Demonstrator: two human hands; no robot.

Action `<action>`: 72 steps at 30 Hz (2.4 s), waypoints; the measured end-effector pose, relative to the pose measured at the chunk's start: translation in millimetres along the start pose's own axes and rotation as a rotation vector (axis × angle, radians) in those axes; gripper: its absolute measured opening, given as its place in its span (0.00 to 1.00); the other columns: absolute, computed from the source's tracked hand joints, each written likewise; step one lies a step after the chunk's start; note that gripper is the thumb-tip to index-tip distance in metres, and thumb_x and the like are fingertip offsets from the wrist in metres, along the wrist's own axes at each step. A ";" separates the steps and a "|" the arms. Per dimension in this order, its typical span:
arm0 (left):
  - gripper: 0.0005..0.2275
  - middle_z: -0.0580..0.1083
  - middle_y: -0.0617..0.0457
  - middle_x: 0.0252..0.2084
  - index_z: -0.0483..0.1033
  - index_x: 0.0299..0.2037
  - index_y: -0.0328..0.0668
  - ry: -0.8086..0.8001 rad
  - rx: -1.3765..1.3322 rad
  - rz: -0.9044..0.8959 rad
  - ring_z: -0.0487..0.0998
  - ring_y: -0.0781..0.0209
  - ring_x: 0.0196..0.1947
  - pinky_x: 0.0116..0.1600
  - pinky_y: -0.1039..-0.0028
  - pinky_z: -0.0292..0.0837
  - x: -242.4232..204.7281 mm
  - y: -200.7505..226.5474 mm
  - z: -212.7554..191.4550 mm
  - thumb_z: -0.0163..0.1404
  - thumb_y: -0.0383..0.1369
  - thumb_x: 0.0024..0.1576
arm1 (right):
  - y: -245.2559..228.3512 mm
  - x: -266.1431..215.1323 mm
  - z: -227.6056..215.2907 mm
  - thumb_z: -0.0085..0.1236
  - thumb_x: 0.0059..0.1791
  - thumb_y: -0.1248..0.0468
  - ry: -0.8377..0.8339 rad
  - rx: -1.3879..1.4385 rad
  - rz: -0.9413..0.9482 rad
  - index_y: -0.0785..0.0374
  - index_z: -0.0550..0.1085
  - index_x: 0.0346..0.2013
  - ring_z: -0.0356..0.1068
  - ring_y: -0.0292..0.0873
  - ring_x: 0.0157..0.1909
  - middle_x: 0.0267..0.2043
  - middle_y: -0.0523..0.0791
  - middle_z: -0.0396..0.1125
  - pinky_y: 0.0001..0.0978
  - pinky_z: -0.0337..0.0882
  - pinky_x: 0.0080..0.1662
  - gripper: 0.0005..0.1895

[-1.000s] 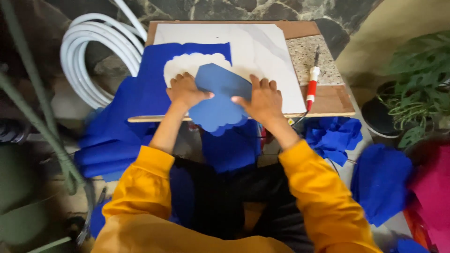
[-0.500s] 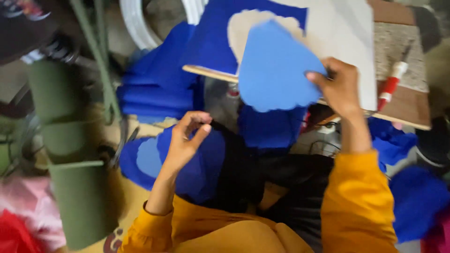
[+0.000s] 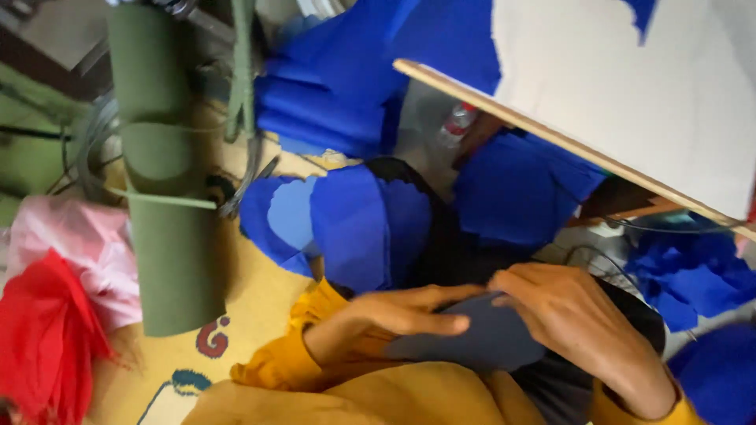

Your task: Using a heat-cutting tool to cut out petal-shaped pieces from blue fabric using a template.

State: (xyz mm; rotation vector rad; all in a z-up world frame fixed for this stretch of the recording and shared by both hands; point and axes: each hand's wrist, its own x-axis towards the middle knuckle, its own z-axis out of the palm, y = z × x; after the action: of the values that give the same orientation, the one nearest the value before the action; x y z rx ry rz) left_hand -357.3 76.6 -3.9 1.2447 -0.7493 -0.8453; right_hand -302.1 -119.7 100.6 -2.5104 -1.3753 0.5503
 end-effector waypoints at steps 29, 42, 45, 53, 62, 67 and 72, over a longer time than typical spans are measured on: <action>0.16 0.74 0.47 0.35 0.69 0.41 0.33 1.425 -0.622 0.625 0.75 0.59 0.32 0.37 0.68 0.74 -65.1 11.7 4.9 0.54 0.35 0.46 | 215.5 -118.3 71.6 0.35 0.47 0.84 0.031 0.803 1.101 0.68 0.63 0.56 0.57 0.53 0.57 0.63 0.48 0.54 0.51 0.62 0.48 0.25; 0.09 0.73 0.52 0.38 0.71 0.37 0.37 1.999 -0.435 0.214 0.71 0.65 0.39 0.49 0.77 0.65 -80.4 -102.2 -21.3 0.49 0.29 0.47 | 98.7 -112.4 85.4 0.39 0.49 0.66 0.653 0.219 0.126 0.71 0.60 0.42 0.65 0.51 0.46 0.47 0.59 0.63 0.36 0.62 0.49 0.11; 0.13 0.70 0.56 0.31 0.68 0.38 0.37 2.112 -0.168 0.003 0.67 0.69 0.32 0.41 0.79 0.65 -79.2 -129.5 -24.8 0.49 0.36 0.47 | 84.1 -105.2 73.0 0.42 0.43 0.72 0.501 0.134 0.178 0.70 0.62 0.43 0.65 0.52 0.51 0.50 0.57 0.64 0.41 0.63 0.51 0.13; 0.38 0.65 0.50 0.55 0.56 0.56 0.41 1.759 -0.736 -0.295 0.66 0.59 0.54 0.59 0.71 0.61 -79.0 -80.9 -26.9 0.53 0.45 0.33 | 42.3 -81.3 66.7 0.44 0.45 0.83 0.603 0.031 0.184 0.75 0.66 0.37 0.69 0.52 0.44 0.41 0.57 0.67 0.38 0.68 0.46 0.08; 0.06 0.75 0.52 0.33 0.76 0.31 0.39 1.827 -0.802 0.413 0.74 0.65 0.32 0.41 0.74 0.71 -77.5 -131.4 -43.6 0.54 0.31 0.45 | 335.7 -169.3 193.8 0.34 0.46 0.43 0.061 0.615 -0.156 0.58 0.72 0.41 0.69 0.48 0.54 0.53 0.51 0.66 0.36 0.70 0.52 0.27; 0.04 0.75 0.50 0.28 0.75 0.27 0.41 1.809 -0.974 0.408 0.75 0.61 0.28 0.39 0.72 0.72 -84.7 -102.6 -42.1 0.54 0.30 0.44 | 328.7 -172.3 206.7 0.47 0.41 0.55 0.138 0.673 0.024 0.65 0.74 0.38 0.69 0.47 0.53 0.50 0.53 0.68 0.36 0.68 0.54 0.19; 0.05 0.73 0.55 0.23 0.72 0.20 0.43 1.765 -0.794 0.468 0.72 0.66 0.23 0.32 0.76 0.70 -92.2 -81.8 -43.6 0.55 0.29 0.44 | 113.1 -107.3 123.7 0.48 0.41 0.71 0.306 0.367 0.262 0.67 0.69 0.40 0.67 0.44 0.51 0.47 0.51 0.67 0.33 0.65 0.55 0.12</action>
State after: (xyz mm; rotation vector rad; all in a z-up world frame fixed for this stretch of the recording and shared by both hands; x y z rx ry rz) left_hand -376.9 168.6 -94.7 0.6067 0.6948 0.4748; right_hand -321.6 -268.7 -29.9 -2.3568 -0.7652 0.3989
